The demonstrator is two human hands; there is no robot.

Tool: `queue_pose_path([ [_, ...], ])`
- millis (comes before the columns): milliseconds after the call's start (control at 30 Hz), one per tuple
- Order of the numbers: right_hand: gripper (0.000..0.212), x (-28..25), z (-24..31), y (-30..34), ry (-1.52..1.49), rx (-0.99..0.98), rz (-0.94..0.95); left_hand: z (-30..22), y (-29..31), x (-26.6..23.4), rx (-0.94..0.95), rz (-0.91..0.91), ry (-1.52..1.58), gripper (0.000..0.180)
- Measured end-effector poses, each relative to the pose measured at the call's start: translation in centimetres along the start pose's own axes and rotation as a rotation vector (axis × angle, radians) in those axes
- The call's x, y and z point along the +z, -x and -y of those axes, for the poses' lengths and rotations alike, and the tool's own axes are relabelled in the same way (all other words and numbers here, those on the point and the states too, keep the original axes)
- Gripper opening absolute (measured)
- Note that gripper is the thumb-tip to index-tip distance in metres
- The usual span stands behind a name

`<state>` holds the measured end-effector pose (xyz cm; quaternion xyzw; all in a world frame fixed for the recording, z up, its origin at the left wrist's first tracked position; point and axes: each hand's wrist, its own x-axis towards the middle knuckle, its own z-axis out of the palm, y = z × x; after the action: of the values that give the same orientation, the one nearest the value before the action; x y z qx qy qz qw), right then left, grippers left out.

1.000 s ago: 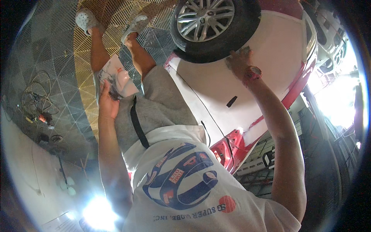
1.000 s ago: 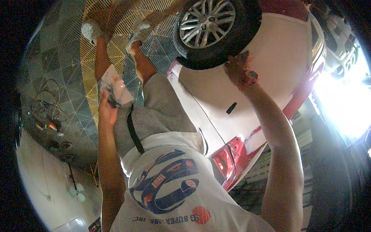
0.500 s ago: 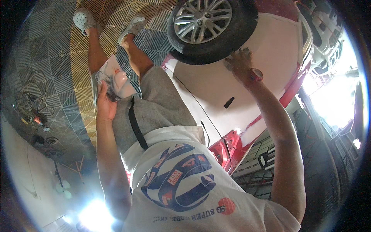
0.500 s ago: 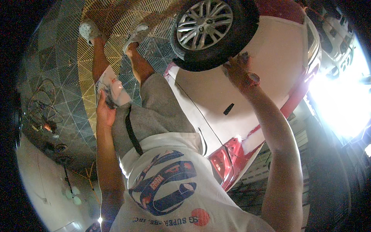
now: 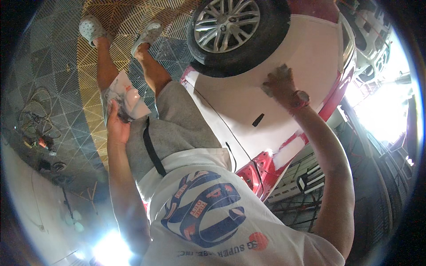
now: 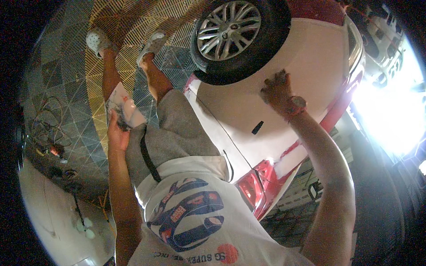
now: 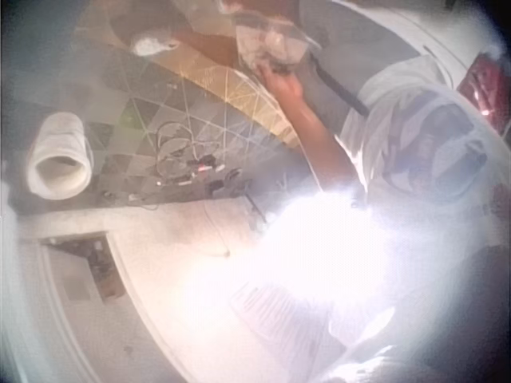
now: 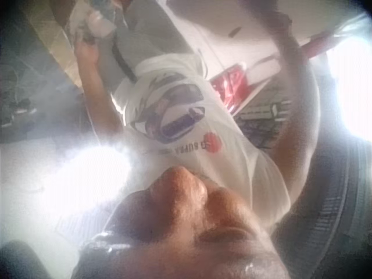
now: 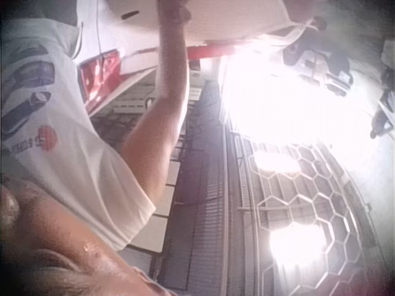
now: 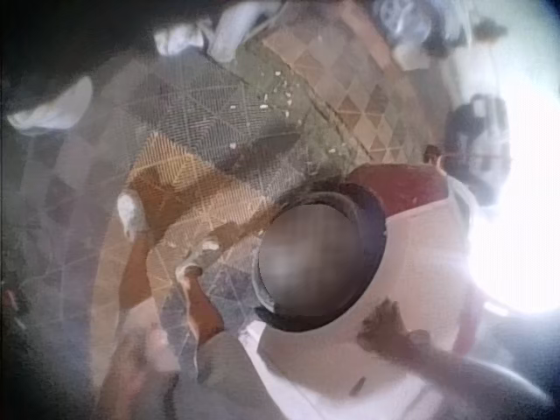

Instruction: The person sands the side panel of a red car using a sanding block, moving methodically along the surface to smooth the paint. The person holds the sanding block in one hand and occasionally adjusts grip while working on the car's body.

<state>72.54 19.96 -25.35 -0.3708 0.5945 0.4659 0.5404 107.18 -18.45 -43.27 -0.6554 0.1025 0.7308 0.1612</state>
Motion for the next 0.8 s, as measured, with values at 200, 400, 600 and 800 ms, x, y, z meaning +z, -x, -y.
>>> queue_pose_path([
  [200,0.031,-0.2,-6.1,-2.6,-0.046,-0.019,-0.238,0.1,-0.2,-0.3,0.01,-0.008,-0.015,0.075],
  [400,0.045,0.8,-4.9,-4.8,-0.051,-0.002,-0.225,-0.1,0.1,0.2,0.014,0.007,-0.038,0.077],
  [600,0.044,0.1,-3.4,-2.6,-0.083,0.049,-0.157,0.0,-0.2,0.3,0.0,0.005,-0.038,0.077],
  [800,0.045,-1.7,-5.6,1.0,-0.045,0.002,-0.073,-0.4,-0.1,0.8,0.003,0.1,-0.03,0.073],
])
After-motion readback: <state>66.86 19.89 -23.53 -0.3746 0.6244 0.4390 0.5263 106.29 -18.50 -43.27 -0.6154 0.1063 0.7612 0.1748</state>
